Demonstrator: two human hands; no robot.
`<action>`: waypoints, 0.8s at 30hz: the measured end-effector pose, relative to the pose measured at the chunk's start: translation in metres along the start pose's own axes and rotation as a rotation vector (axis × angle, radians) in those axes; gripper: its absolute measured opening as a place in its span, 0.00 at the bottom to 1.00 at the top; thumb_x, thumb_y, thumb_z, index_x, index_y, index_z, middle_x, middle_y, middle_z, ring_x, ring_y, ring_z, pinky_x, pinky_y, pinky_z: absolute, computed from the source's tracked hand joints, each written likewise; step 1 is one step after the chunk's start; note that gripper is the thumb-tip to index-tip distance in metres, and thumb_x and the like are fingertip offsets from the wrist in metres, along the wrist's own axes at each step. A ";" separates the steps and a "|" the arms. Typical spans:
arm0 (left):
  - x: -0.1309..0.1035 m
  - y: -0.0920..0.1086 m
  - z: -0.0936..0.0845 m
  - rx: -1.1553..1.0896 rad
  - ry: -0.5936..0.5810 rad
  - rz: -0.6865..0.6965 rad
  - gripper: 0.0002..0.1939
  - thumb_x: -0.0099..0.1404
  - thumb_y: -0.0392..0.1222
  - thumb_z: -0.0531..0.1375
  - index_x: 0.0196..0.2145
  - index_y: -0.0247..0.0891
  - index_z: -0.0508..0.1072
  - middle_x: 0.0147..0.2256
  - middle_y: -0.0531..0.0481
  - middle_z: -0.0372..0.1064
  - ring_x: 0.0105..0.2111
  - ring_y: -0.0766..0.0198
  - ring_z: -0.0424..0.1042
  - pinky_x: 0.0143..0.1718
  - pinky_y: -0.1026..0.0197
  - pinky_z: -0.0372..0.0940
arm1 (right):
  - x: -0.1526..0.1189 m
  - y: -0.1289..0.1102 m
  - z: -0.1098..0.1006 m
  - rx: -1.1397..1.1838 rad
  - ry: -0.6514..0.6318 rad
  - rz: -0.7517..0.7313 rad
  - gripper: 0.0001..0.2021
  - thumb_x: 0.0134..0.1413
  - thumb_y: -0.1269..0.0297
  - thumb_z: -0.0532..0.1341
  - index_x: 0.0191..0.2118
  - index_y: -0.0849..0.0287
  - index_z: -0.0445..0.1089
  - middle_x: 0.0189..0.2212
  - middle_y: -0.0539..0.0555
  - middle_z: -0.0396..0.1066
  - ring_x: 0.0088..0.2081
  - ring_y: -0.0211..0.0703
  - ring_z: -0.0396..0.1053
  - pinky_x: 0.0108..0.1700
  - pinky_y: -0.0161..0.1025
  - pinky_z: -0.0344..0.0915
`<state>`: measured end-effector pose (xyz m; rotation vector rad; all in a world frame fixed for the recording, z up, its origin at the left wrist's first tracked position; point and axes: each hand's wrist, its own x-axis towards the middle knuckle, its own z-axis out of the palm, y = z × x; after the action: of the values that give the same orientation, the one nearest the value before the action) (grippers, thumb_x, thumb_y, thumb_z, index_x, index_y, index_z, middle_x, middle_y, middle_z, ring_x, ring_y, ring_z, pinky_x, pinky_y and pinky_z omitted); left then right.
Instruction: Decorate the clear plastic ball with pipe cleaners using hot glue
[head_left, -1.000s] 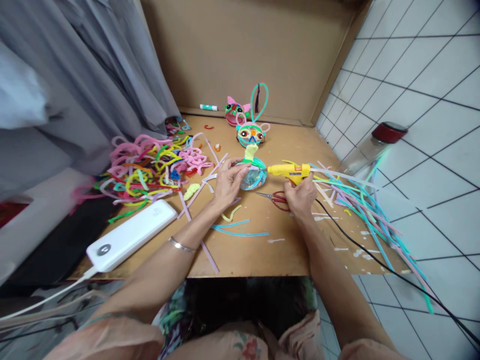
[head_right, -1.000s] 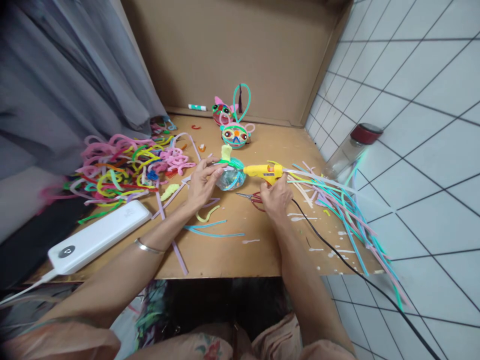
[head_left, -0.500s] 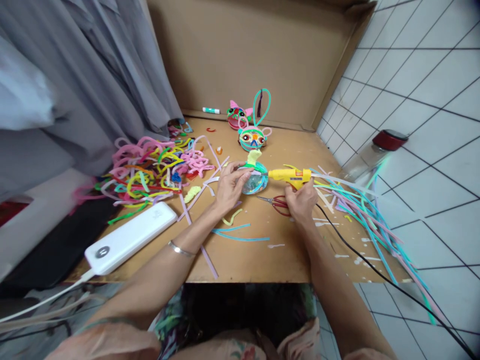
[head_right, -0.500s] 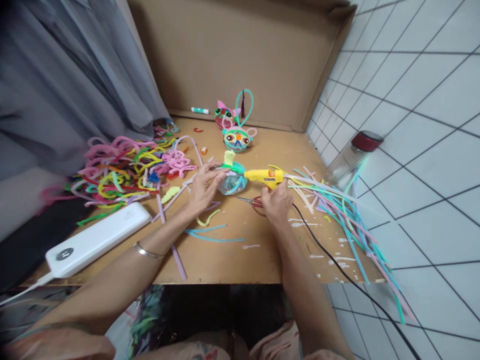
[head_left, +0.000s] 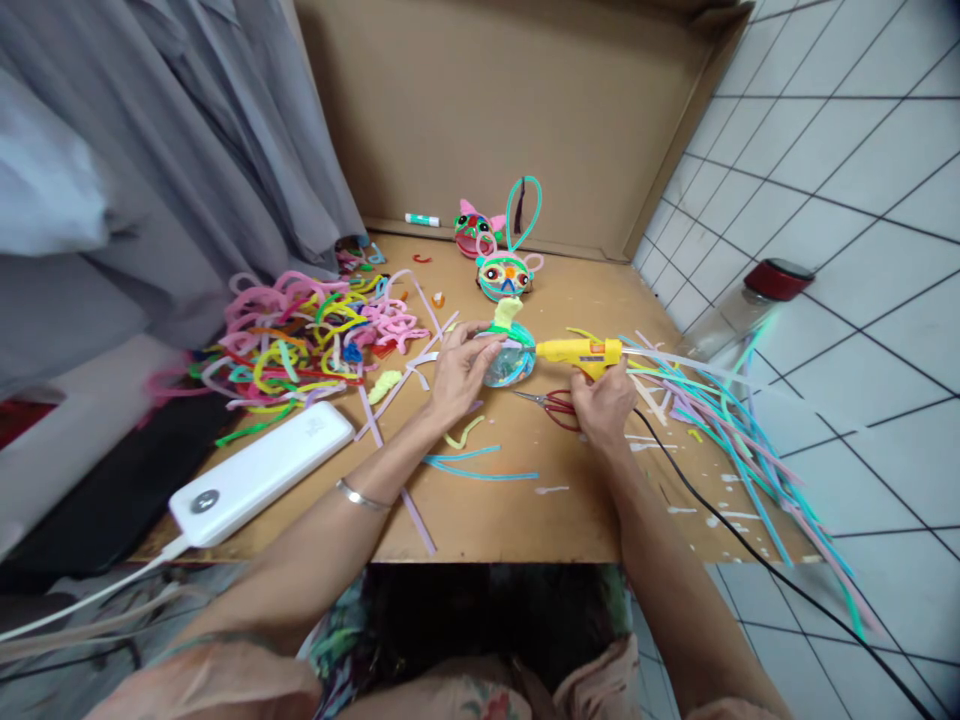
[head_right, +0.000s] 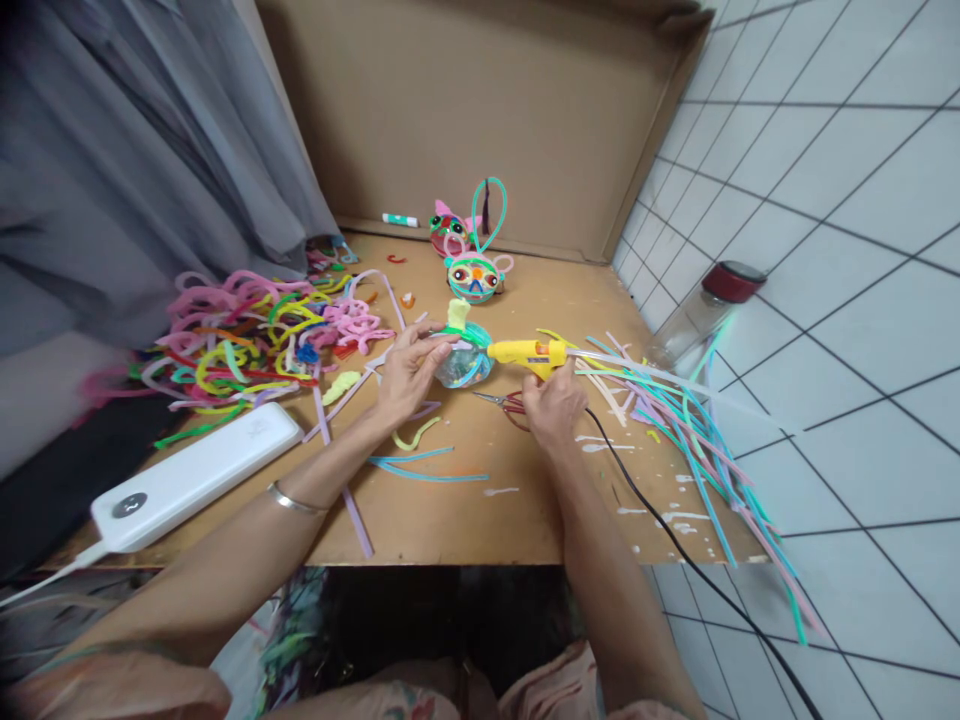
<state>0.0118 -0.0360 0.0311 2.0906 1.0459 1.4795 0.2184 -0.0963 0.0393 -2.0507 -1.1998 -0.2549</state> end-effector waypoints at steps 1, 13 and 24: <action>0.000 0.000 0.000 -0.002 0.000 -0.002 0.21 0.72 0.56 0.53 0.46 0.44 0.81 0.51 0.44 0.72 0.53 0.55 0.69 0.60 0.45 0.62 | 0.000 0.001 0.001 -0.007 0.004 -0.004 0.24 0.46 0.58 0.57 0.49 0.67 0.65 0.29 0.60 0.71 0.31 0.57 0.70 0.37 0.50 0.66; 0.000 0.000 0.001 -0.003 0.004 0.022 0.21 0.72 0.55 0.53 0.46 0.42 0.81 0.51 0.42 0.72 0.53 0.55 0.69 0.59 0.47 0.62 | 0.001 0.004 0.003 -0.024 -0.002 -0.018 0.25 0.47 0.57 0.56 0.50 0.68 0.65 0.29 0.62 0.73 0.31 0.57 0.70 0.36 0.49 0.66; 0.000 0.000 0.000 0.000 -0.007 -0.008 0.21 0.72 0.56 0.54 0.46 0.43 0.81 0.51 0.43 0.72 0.53 0.54 0.69 0.60 0.45 0.61 | 0.000 0.007 0.003 -0.002 0.026 -0.023 0.24 0.47 0.59 0.56 0.49 0.67 0.66 0.29 0.61 0.73 0.33 0.57 0.71 0.37 0.48 0.66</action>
<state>0.0122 -0.0361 0.0311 2.0878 1.0503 1.4679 0.2231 -0.0968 0.0340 -2.0305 -1.2081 -0.2926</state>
